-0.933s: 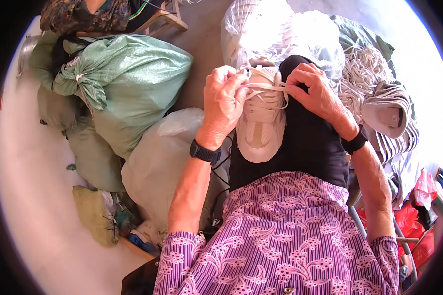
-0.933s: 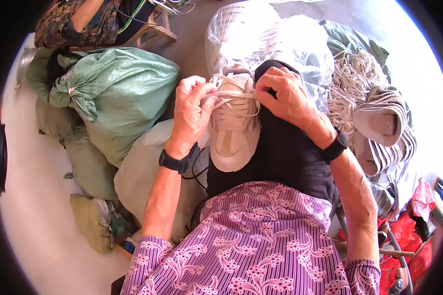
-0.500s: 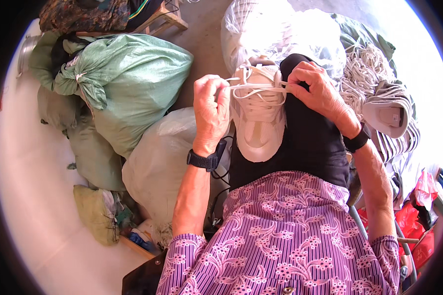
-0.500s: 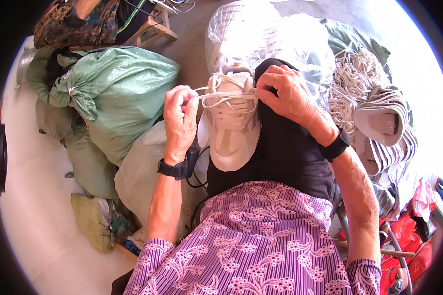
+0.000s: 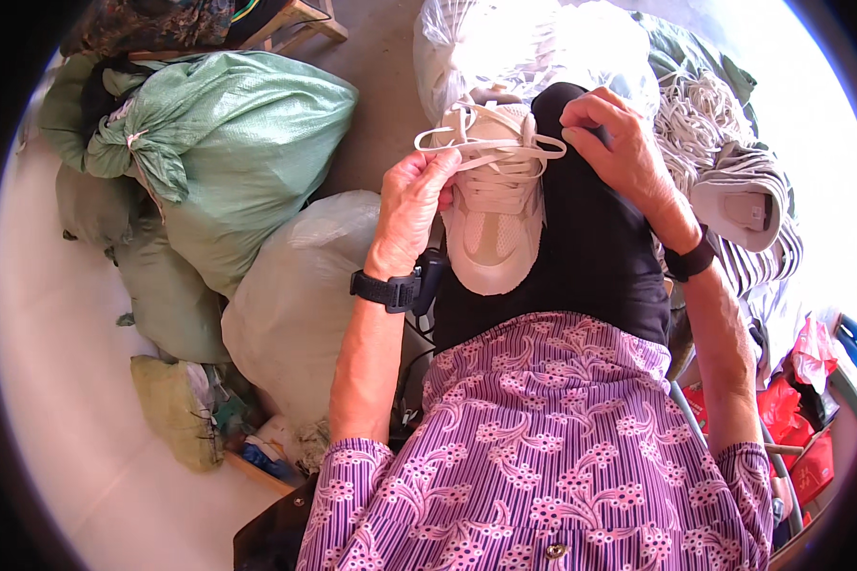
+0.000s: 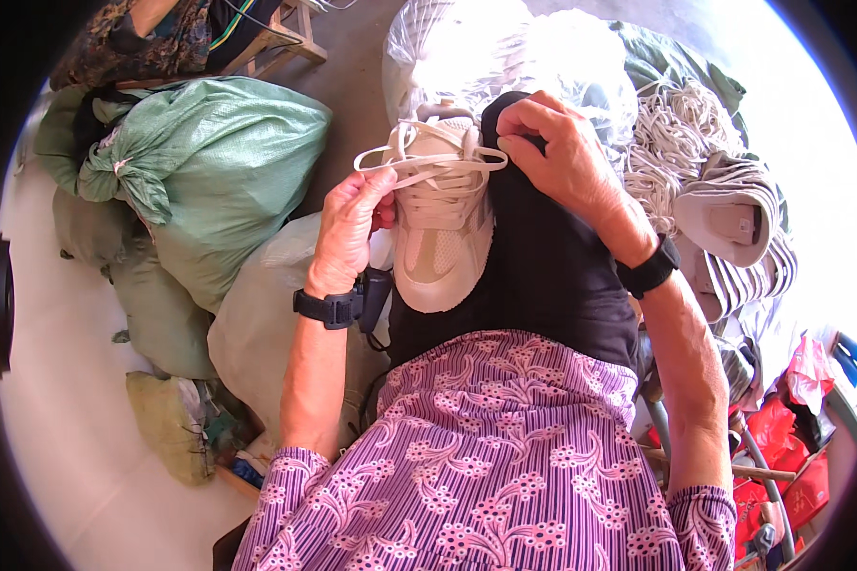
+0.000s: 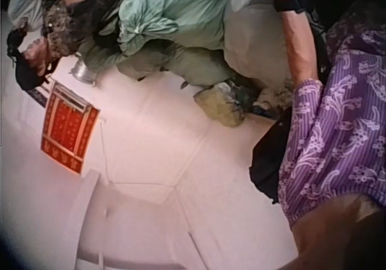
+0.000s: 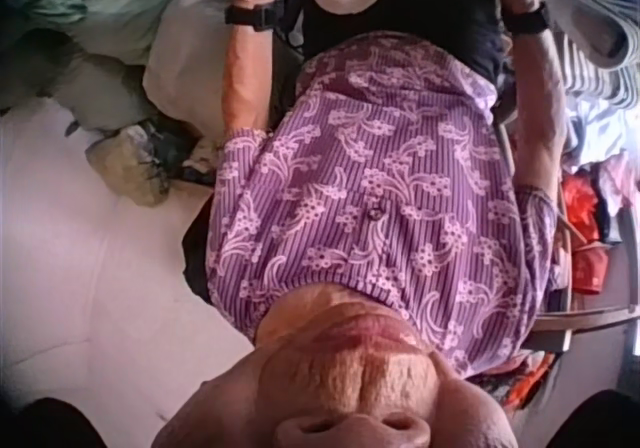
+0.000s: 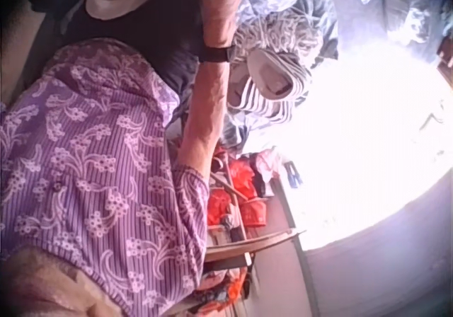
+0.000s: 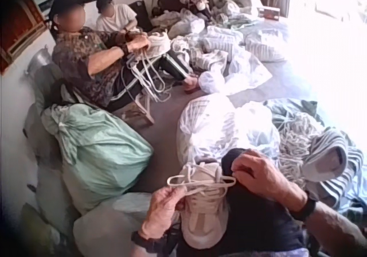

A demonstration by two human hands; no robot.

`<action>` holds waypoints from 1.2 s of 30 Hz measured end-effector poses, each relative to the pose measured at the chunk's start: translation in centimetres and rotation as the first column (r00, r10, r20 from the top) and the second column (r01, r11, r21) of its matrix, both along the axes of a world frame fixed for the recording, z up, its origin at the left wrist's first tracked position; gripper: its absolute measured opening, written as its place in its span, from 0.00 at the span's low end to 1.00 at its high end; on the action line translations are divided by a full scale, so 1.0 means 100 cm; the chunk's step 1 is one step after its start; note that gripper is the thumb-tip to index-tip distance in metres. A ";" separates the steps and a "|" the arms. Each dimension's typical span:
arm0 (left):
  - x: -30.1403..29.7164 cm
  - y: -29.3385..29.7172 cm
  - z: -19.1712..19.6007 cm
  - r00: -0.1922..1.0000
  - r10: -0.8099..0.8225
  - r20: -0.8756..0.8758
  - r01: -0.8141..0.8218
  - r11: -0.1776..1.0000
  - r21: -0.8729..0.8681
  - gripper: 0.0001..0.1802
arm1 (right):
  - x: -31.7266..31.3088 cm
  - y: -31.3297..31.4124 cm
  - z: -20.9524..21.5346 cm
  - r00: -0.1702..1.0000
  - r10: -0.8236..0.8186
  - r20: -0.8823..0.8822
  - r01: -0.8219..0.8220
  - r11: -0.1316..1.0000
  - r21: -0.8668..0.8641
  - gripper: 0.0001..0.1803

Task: The recorder is lacing a white shoe while sitting in a workspace with several other people performing similar tasks.

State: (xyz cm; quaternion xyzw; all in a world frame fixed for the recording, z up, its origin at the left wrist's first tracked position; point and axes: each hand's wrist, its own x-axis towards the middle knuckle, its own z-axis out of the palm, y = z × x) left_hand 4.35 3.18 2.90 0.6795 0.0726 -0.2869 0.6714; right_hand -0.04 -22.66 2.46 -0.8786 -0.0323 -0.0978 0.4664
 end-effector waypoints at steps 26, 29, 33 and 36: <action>0.002 0.006 -0.005 0.993 -0.043 -0.106 0.036 0.997 -0.062 0.12 | 0.006 0.024 -0.002 0.985 0.165 0.058 -0.138 0.936 -0.323 0.01; 0.002 0.004 -0.003 0.996 -0.075 -0.056 0.073 0.997 -0.027 0.13 | 0.005 0.022 -0.001 0.982 0.182 0.046 -0.157 0.931 -0.331 0.02; 0.004 0.003 -0.003 0.994 -0.080 -0.079 0.077 0.996 -0.047 0.13 | 0.006 0.018 0.005 0.972 0.234 -0.015 -0.227 0.924 -0.307 0.03; 0.006 0.003 -0.004 0.992 -0.099 -0.075 0.092 0.992 -0.082 0.13 | 0.024 0.015 0.007 0.982 0.181 -0.056 -0.187 0.971 -0.147 0.07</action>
